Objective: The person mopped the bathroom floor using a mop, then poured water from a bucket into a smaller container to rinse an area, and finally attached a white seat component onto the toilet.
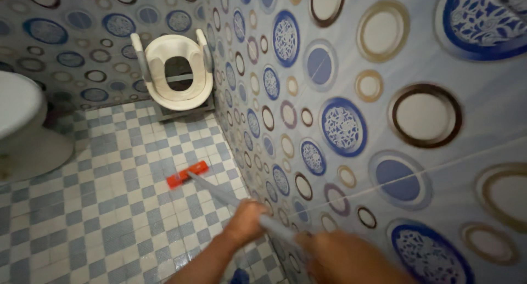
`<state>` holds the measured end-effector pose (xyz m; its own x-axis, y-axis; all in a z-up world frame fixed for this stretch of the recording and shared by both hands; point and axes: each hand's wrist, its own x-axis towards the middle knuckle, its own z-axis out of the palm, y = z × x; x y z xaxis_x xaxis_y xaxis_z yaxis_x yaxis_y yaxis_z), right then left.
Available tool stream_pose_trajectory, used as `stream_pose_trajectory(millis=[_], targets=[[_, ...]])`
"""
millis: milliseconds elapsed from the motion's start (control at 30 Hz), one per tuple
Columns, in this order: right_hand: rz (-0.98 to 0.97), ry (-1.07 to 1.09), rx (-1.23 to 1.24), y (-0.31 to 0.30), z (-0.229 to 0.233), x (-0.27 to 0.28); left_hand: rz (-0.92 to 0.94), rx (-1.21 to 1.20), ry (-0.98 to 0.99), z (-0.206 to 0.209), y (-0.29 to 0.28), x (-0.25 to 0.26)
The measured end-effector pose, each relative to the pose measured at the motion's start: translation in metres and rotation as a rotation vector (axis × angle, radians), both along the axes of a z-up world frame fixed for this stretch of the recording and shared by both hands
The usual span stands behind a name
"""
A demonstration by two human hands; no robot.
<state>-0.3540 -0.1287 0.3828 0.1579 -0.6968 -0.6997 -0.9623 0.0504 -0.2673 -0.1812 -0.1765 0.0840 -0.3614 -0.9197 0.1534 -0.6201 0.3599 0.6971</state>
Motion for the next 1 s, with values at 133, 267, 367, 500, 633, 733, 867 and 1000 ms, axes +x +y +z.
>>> stream_pose_trajectory(millis=[133, 267, 367, 500, 633, 733, 867, 1000], targets=[[0.402, -0.017, -0.295, -0.021, -0.03, 0.028, 0.062, -0.053, 0.005, -0.043, -0.044, 0.037], [0.376, -0.081, -0.382, -0.052, -0.04, 0.043, 0.107, -0.148, -0.08, -0.052, -0.088, 0.066], [0.311, -0.104, -0.343, -0.05, -0.032, 0.034, 0.126, -0.02, -0.093, -0.043, -0.084, 0.051], [0.303, -0.049, -0.106, -0.018, -0.002, 0.001, 0.01, 0.064, -0.084, -0.022, -0.043, 0.011], [-1.122, -0.498, 0.268, 0.029, 0.017, -0.05, -0.009, 0.047, 0.081, -0.003, 0.024, -0.043], [0.343, -0.217, -0.078, 0.038, 0.013, -0.069, 0.051, -0.074, 0.159, -0.009, 0.057, -0.056], [-0.181, -0.164, 0.08, 0.056, -0.027, -0.016, -0.107, -0.018, -0.03, -0.061, 0.035, -0.002], [0.301, -0.113, -0.24, 0.039, -0.052, 0.047, -0.025, 0.013, -0.205, -0.101, -0.017, 0.064]])
